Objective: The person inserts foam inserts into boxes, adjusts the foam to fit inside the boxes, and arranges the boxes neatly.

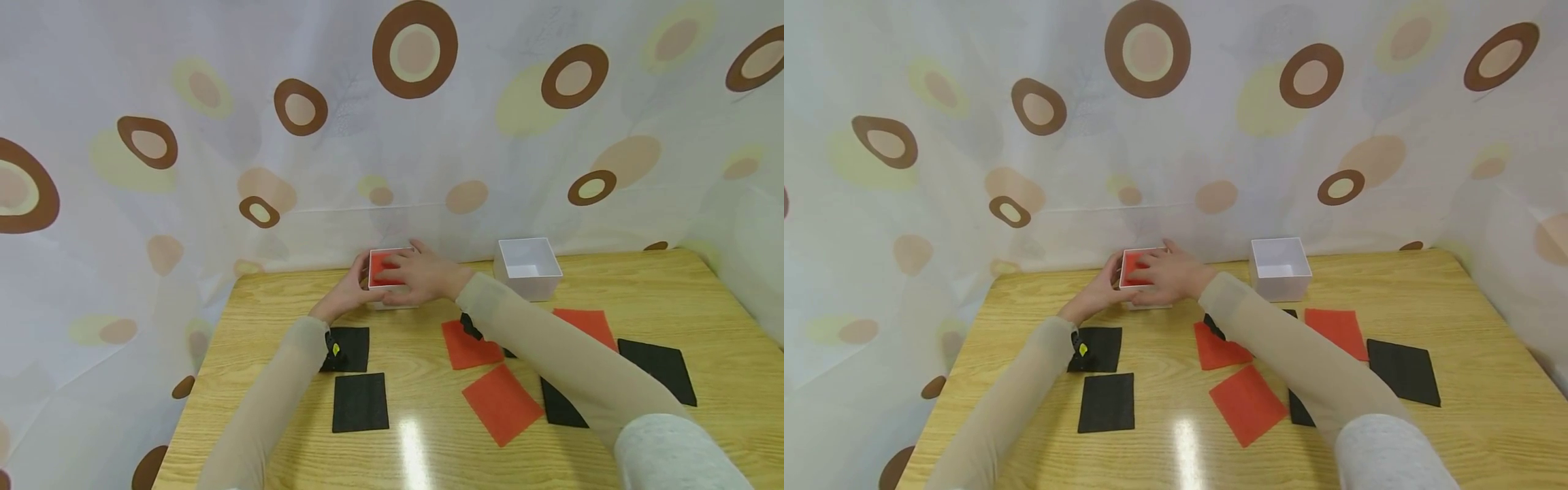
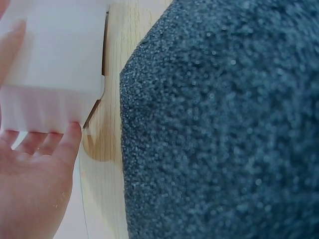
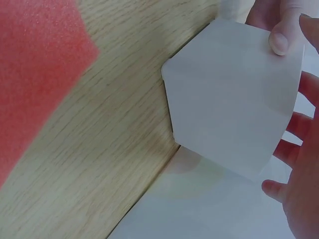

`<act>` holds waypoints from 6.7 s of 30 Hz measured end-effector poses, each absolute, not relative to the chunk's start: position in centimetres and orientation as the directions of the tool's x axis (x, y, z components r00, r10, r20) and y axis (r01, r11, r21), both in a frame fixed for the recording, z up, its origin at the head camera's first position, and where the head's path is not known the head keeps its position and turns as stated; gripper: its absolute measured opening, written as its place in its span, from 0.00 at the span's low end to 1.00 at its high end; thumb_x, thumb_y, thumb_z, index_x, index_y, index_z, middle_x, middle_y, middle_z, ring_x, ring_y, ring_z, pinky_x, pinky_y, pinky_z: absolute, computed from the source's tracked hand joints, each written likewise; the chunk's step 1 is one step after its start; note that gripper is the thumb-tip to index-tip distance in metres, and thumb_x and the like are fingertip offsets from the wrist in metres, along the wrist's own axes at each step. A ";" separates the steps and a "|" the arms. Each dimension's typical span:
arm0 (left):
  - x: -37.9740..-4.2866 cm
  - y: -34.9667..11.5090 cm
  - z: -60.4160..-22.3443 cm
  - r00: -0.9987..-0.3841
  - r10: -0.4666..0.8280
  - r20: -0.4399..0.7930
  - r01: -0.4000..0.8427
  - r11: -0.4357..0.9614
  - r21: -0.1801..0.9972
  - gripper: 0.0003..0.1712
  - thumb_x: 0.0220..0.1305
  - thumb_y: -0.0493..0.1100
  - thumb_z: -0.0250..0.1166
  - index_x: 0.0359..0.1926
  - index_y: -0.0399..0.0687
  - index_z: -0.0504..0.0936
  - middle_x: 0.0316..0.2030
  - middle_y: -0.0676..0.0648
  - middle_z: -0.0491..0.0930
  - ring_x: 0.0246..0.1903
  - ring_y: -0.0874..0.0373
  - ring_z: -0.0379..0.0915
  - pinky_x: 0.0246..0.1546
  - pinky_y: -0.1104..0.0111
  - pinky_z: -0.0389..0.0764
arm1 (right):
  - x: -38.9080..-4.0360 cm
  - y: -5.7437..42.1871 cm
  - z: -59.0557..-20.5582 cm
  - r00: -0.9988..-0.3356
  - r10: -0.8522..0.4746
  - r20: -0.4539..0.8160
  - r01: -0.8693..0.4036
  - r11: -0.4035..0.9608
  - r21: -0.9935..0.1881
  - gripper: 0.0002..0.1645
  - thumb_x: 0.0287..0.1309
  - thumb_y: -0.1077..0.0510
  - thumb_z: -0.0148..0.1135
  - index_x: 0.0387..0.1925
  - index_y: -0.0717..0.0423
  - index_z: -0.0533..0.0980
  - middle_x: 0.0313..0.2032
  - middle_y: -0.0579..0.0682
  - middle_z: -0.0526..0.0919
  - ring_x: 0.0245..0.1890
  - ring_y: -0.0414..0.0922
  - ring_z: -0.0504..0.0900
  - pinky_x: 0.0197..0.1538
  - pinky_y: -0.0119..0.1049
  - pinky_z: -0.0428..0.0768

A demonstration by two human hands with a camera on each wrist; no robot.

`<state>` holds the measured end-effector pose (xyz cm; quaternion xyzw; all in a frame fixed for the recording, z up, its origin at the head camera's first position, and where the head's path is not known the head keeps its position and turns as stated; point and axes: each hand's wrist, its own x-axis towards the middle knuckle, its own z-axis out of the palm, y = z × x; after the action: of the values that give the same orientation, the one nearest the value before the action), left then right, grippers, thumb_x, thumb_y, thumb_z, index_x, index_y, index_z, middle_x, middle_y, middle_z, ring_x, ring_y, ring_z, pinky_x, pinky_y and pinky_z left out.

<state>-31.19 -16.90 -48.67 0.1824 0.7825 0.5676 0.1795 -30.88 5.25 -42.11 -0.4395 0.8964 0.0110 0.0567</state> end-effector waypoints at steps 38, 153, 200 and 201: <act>-31.2 -16.8 -49.0 -0.874 0.482 -0.065 0.083 0.279 0.957 0.58 0.65 0.39 0.74 0.83 0.55 0.43 0.80 0.48 0.50 0.80 0.47 0.47 0.76 0.52 0.61 | -31.1 5.8 -43.2 -0.590 -0.803 -0.078 -0.803 0.594 -0.048 0.33 0.73 0.30 0.51 0.68 0.41 0.78 0.65 0.49 0.78 0.69 0.55 0.69 0.76 0.69 0.51; -30.7 -16.5 -49.2 -0.888 0.452 -0.081 0.035 0.243 0.969 0.61 0.62 0.40 0.77 0.83 0.56 0.44 0.78 0.47 0.55 0.78 0.47 0.51 0.76 0.51 0.62 | -21.7 22.1 -47.3 -0.600 -0.789 0.133 -0.794 0.567 -0.218 0.31 0.67 0.38 0.68 0.61 0.54 0.79 0.57 0.48 0.79 0.54 0.47 0.79 0.59 0.49 0.81; -30.4 -16.4 -48.9 -0.896 0.434 -0.091 0.021 0.247 0.969 0.61 0.63 0.40 0.76 0.83 0.56 0.43 0.79 0.48 0.54 0.79 0.47 0.50 0.76 0.53 0.60 | -21.6 21.1 -48.2 -0.681 -0.731 -0.034 -0.706 0.669 -0.234 0.51 0.60 0.31 0.70 0.71 0.62 0.71 0.58 0.52 0.74 0.54 0.48 0.73 0.60 0.50 0.78; -30.4 -16.4 -48.9 -0.896 0.435 -0.090 0.022 0.246 0.969 0.61 0.63 0.40 0.76 0.83 0.56 0.43 0.79 0.48 0.54 0.79 0.47 0.50 0.76 0.53 0.60 | -21.6 21.0 -48.2 -0.683 -0.729 -0.038 -0.703 0.671 -0.235 0.51 0.59 0.31 0.71 0.71 0.62 0.71 0.58 0.52 0.74 0.54 0.48 0.73 0.60 0.49 0.78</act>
<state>-30.36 -16.44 -48.94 0.1484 0.7701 0.5957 0.1733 -21.58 21.04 -48.20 -0.3928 0.9118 -0.1012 0.0643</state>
